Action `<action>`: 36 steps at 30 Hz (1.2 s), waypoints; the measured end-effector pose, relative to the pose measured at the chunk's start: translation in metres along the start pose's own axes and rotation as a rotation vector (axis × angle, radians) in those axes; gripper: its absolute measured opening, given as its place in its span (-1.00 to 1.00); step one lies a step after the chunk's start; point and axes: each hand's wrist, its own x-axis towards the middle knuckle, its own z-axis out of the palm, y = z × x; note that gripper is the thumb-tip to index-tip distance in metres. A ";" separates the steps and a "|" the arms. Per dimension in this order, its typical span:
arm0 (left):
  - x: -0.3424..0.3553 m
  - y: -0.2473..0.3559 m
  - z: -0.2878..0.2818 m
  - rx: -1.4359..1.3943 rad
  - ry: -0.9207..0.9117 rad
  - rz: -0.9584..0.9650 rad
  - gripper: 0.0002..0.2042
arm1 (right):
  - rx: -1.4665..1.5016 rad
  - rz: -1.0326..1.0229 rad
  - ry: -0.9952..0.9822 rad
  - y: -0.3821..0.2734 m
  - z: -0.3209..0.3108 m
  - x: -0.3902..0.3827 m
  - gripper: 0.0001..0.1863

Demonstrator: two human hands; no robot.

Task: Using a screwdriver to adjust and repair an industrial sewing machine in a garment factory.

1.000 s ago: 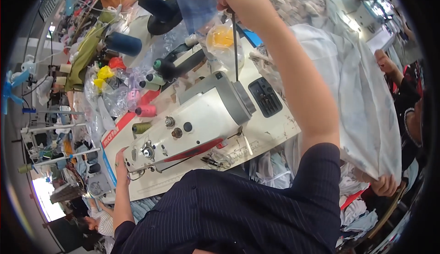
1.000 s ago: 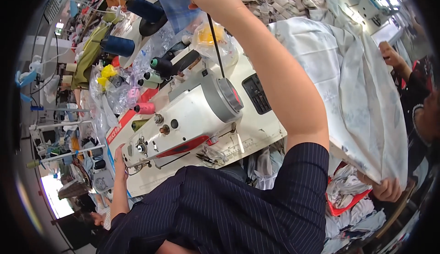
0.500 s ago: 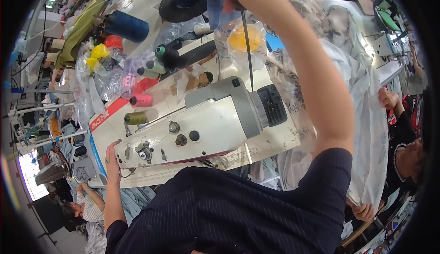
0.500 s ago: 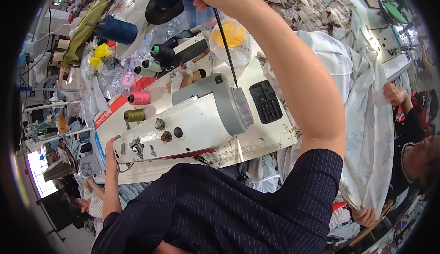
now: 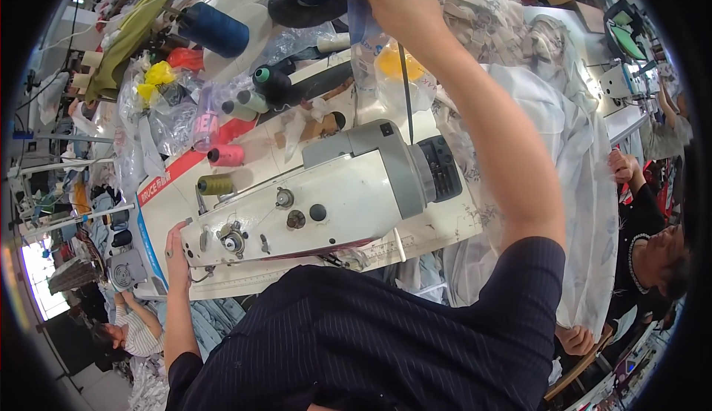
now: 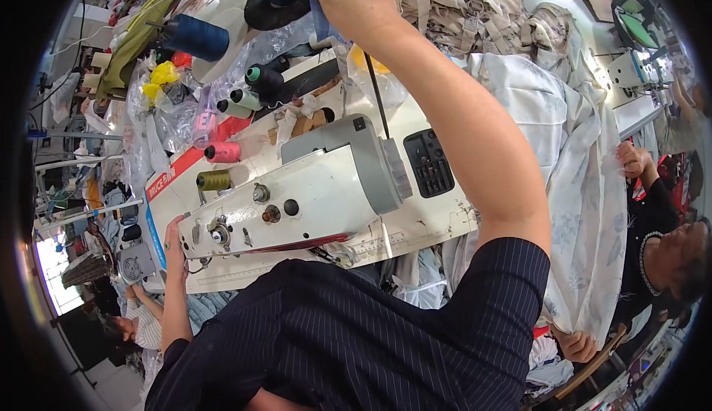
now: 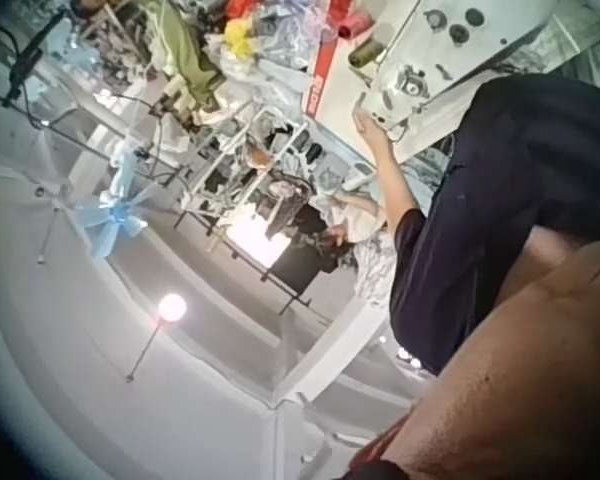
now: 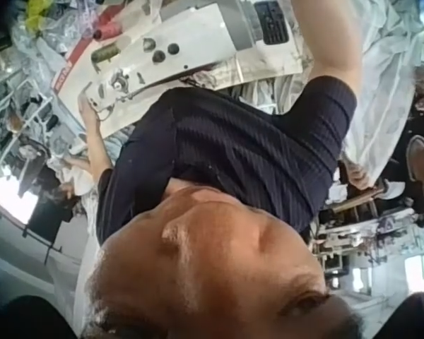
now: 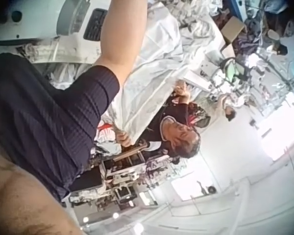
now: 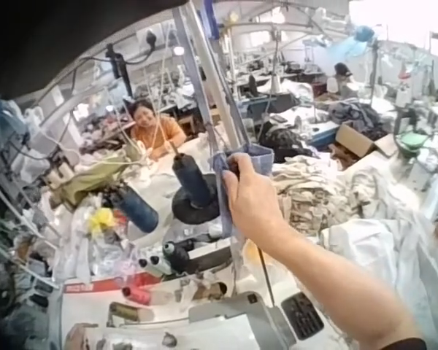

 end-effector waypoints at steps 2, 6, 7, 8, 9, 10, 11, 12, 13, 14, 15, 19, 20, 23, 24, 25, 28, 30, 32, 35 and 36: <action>0.004 0.001 0.001 -0.016 -0.016 0.003 -0.61 | -0.172 0.158 -0.099 0.008 0.003 0.004 -0.77; 0.001 -0.002 -0.004 -0.040 -0.039 0.009 -0.58 | -0.194 0.268 -0.099 -0.004 0.011 0.003 -0.77; 0.002 -0.004 -0.005 -0.039 -0.042 0.018 -0.58 | -0.196 0.265 -0.090 -0.003 0.010 0.003 -0.77; 0.004 -0.007 -0.006 -0.019 -0.050 0.034 -0.57 | -0.218 0.275 -0.098 -0.002 0.008 0.003 -0.77; 0.004 -0.005 -0.005 -0.001 -0.058 0.049 -0.57 | -0.240 0.286 -0.107 -0.005 0.006 0.002 -0.77; 0.004 -0.003 -0.002 -0.007 -0.063 0.061 -0.57 | -0.242 0.281 -0.101 -0.010 0.007 -0.001 -0.77; 0.005 -0.001 0.000 -0.009 -0.062 0.070 -0.57 | -0.333 0.238 -0.038 -0.017 0.009 -0.005 -0.77; 0.004 0.001 0.001 -0.025 -0.050 0.053 -0.60 | -0.423 0.196 0.026 -0.022 0.009 -0.009 -0.77; 0.003 0.002 0.001 -0.043 -0.037 0.036 -0.63 | -0.421 0.189 0.033 -0.020 0.008 -0.007 -0.77; 0.003 0.001 0.000 -0.061 -0.026 0.021 -0.62 | -0.385 0.274 -0.033 -0.013 0.009 -0.001 -0.76; 0.002 0.000 -0.001 -0.064 -0.017 0.030 -0.62 | -0.343 0.355 -0.101 -0.013 0.012 0.004 -0.76; -0.001 0.005 0.003 -0.038 -0.028 0.064 -0.62 | -0.378 0.392 -0.133 -0.005 0.004 0.003 -0.70; 0.000 0.001 0.002 -0.038 -0.030 0.067 -0.62 | -0.148 0.029 0.071 0.006 0.001 -0.012 -0.70; 0.002 0.003 0.003 -0.080 -0.011 0.045 -0.63 | -0.457 0.137 0.014 0.020 -0.007 -0.001 -0.71; 0.002 0.003 0.002 -0.070 -0.005 0.047 -0.64 | -0.331 0.149 -0.018 0.015 -0.012 0.000 -0.65; 0.000 0.002 0.002 -0.082 0.011 0.040 -0.64 | -0.324 0.143 -0.025 0.011 -0.012 0.000 -0.65; -0.004 0.000 0.001 -0.045 0.023 0.069 -0.64 | -0.383 0.234 -0.075 -0.001 -0.013 0.000 -0.66; -0.004 0.001 0.000 -0.056 0.017 0.059 -0.64 | -0.355 0.274 -0.102 -0.005 -0.012 0.001 -0.66; -0.005 0.002 0.001 -0.062 0.010 0.046 -0.64 | -0.334 0.228 -0.085 0.008 -0.005 0.001 -0.66; -0.002 0.007 0.006 -0.063 0.007 0.049 -0.64 | -0.349 0.204 -0.099 0.017 0.012 0.001 -0.65; -0.003 0.005 0.007 -0.051 0.010 0.061 -0.64 | -0.383 0.195 -0.105 0.018 0.022 -0.002 -0.65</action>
